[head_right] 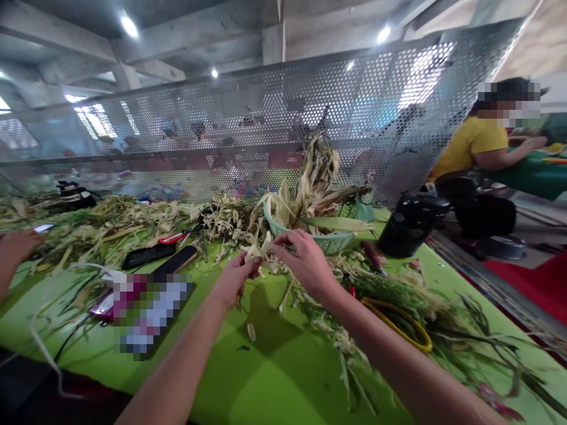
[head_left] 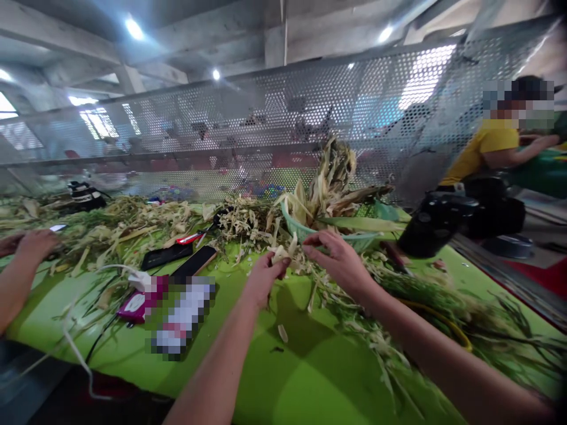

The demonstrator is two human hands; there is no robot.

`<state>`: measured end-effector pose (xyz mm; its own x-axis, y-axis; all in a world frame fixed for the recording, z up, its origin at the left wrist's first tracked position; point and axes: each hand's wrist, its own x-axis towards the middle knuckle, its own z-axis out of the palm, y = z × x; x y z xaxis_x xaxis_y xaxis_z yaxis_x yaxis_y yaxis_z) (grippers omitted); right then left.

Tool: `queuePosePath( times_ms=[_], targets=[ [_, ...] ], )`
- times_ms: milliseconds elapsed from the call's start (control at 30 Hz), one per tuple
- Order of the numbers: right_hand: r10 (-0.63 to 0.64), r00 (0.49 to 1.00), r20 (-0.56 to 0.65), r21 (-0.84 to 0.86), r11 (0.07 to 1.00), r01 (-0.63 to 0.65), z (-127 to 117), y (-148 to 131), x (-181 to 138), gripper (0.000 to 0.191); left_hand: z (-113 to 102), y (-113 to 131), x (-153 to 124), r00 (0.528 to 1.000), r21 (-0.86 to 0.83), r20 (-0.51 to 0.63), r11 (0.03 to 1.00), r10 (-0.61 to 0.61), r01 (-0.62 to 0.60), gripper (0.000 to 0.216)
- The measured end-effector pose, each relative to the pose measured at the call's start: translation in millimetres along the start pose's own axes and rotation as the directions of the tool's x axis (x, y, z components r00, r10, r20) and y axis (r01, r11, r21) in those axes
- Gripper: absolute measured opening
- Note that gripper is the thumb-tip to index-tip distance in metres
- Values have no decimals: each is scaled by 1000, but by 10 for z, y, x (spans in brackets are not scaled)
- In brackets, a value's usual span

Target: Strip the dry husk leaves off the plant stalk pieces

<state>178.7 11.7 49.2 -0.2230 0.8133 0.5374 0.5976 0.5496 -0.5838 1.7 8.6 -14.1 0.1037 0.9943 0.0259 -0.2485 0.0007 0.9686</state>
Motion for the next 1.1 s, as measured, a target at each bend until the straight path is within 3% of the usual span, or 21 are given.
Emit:
queuePosePath(
  times_ms=[100,167,367,500,600,733,900,1100],
  targets=[
    [-7,987,162,-37,999,13,35,-45,-40,25,69,32,-27,1000,-135,-18,991,-21,19,39],
    [12,984,177,-36,999,-5,67,-85,-101,25,127,96,-79,999,-203,-24,979,-40,34,38],
    [88,995,55,1,996,-88,104,-165,-341,20,153,262,-269,990,-260,57,956,-127,137,30],
    [-19,992,-124,-127,992,3,116,-267,-476,8,73,195,-361,994,-242,69,965,-90,104,23],
    [-114,975,-193,-184,980,78,165,-411,-562,8,46,110,-410,995,-243,-5,965,-100,96,19],
    [-205,975,-89,-208,961,183,286,-610,-650,4,46,32,-443,989,-224,-117,972,-92,64,21],
    [-269,953,138,-382,873,302,425,-672,-727,10,16,12,-435,984,-235,-151,970,-98,60,26],
    [-193,975,110,-538,813,222,570,-526,-780,13,-4,-35,-431,971,-242,-192,966,-142,93,27]
  ],
)
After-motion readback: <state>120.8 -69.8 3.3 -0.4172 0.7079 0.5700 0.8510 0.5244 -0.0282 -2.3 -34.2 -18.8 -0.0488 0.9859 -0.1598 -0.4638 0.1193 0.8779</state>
